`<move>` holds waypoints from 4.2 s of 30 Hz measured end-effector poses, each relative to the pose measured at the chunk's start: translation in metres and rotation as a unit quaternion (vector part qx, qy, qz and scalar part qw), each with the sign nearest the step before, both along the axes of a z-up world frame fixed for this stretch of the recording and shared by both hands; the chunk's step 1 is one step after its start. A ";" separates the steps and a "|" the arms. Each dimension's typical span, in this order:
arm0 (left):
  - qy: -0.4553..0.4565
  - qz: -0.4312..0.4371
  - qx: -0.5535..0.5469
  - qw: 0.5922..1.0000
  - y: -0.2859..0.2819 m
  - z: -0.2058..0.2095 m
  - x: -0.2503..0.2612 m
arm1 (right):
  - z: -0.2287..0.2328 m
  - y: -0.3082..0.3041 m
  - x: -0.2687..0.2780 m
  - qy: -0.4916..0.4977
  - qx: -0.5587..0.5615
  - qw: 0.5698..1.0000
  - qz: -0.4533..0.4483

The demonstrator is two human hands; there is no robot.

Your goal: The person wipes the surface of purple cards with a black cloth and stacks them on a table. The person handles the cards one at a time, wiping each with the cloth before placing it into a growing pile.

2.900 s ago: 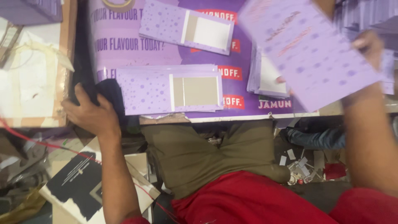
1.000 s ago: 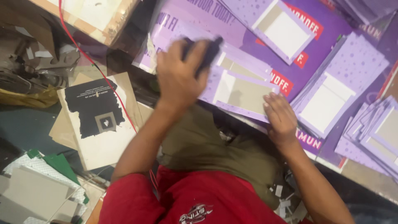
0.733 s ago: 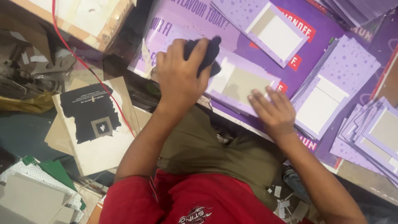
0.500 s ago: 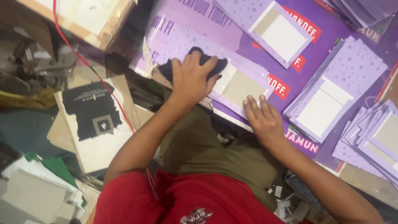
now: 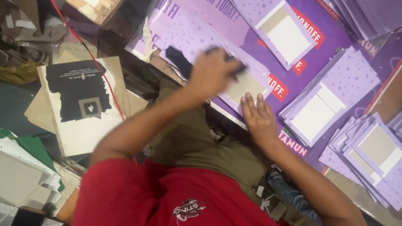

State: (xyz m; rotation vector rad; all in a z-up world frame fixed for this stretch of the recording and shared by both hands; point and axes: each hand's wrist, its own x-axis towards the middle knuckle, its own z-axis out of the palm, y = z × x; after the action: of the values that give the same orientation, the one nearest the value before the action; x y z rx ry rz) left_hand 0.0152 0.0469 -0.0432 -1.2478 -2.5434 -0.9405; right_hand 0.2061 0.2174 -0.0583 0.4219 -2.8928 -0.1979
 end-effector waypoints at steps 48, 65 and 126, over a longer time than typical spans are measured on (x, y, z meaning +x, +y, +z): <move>-0.013 0.239 0.150 0.959 -0.139 -0.045 -0.099 | 0.092 0.116 0.025 -0.202 -0.433 0.595 -0.647; 0.022 0.104 0.156 0.982 -0.117 0.047 -0.027 | 0.057 0.021 -0.015 -0.264 -0.954 0.134 -0.044; 0.013 0.060 -0.010 0.998 -0.076 0.037 -0.018 | 0.044 -0.017 -0.033 -0.031 -0.197 0.972 0.128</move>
State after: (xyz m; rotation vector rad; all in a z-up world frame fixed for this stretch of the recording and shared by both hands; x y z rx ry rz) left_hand -0.0023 -0.0291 -0.0060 -1.0894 -2.5812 -0.8698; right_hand 0.1736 0.2009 -0.0148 0.7222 -2.7991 0.4300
